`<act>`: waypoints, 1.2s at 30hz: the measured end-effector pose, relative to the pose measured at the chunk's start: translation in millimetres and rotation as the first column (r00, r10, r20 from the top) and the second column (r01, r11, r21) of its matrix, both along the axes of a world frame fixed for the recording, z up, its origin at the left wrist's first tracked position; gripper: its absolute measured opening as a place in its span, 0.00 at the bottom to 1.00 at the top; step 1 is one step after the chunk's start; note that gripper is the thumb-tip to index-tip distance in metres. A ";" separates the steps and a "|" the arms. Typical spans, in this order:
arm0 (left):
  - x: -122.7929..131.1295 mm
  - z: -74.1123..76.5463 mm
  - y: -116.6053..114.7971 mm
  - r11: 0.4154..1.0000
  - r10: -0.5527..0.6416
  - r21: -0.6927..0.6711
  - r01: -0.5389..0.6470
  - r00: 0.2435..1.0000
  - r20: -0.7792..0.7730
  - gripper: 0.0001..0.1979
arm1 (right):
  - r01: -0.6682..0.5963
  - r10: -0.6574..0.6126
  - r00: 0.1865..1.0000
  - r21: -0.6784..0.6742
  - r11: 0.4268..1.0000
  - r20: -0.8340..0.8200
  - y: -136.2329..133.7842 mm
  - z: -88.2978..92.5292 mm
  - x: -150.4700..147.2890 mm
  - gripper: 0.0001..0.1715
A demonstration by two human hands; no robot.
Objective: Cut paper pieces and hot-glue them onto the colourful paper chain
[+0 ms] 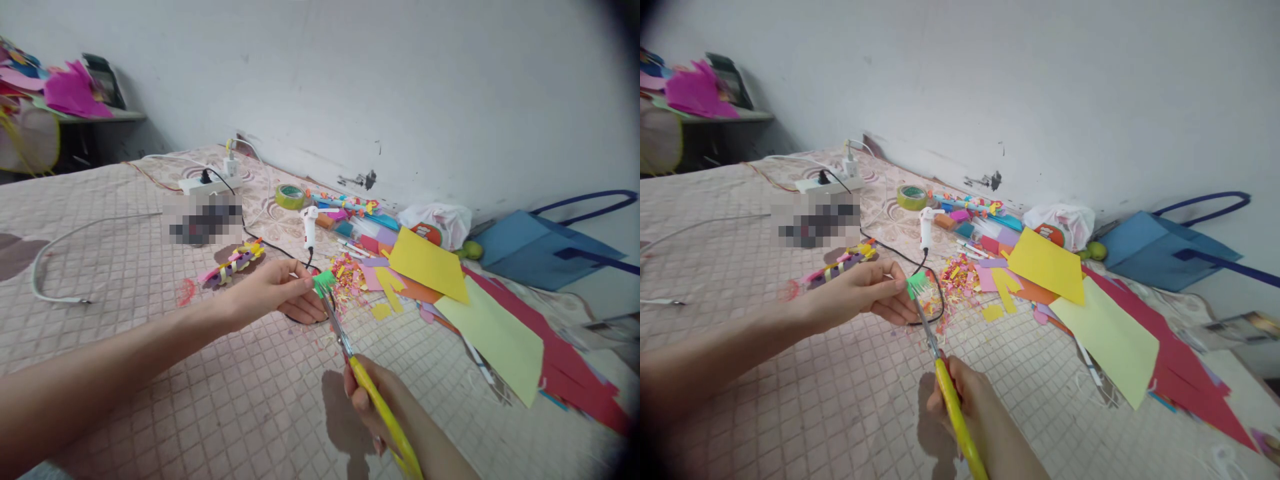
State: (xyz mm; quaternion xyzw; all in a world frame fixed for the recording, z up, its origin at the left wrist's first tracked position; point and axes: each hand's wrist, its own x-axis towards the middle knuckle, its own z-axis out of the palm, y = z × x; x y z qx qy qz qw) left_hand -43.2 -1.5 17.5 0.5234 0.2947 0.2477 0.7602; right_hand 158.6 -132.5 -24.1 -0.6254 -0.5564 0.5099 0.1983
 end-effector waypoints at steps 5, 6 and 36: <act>-0.8 0.4 -0.9 0.999 -0.009 0.033 0.010 0.999 -0.031 0.14 | -0.063 0.064 0.998 0.024 0.998 -0.004 -2.5 -3.7 4.5 0.27; -1.0 0.5 -0.9 0.999 -0.008 0.039 0.009 0.999 -0.032 0.14 | -0.081 0.081 0.997 0.039 0.996 0.003 -2.5 -2.9 5.1 0.26; -1.6 0.8 -1.3 0.998 -0.006 0.068 0.007 1.000 -0.008 0.15 | -0.065 0.065 0.998 0.026 0.998 -0.020 -1.9 -7.2 6.1 0.24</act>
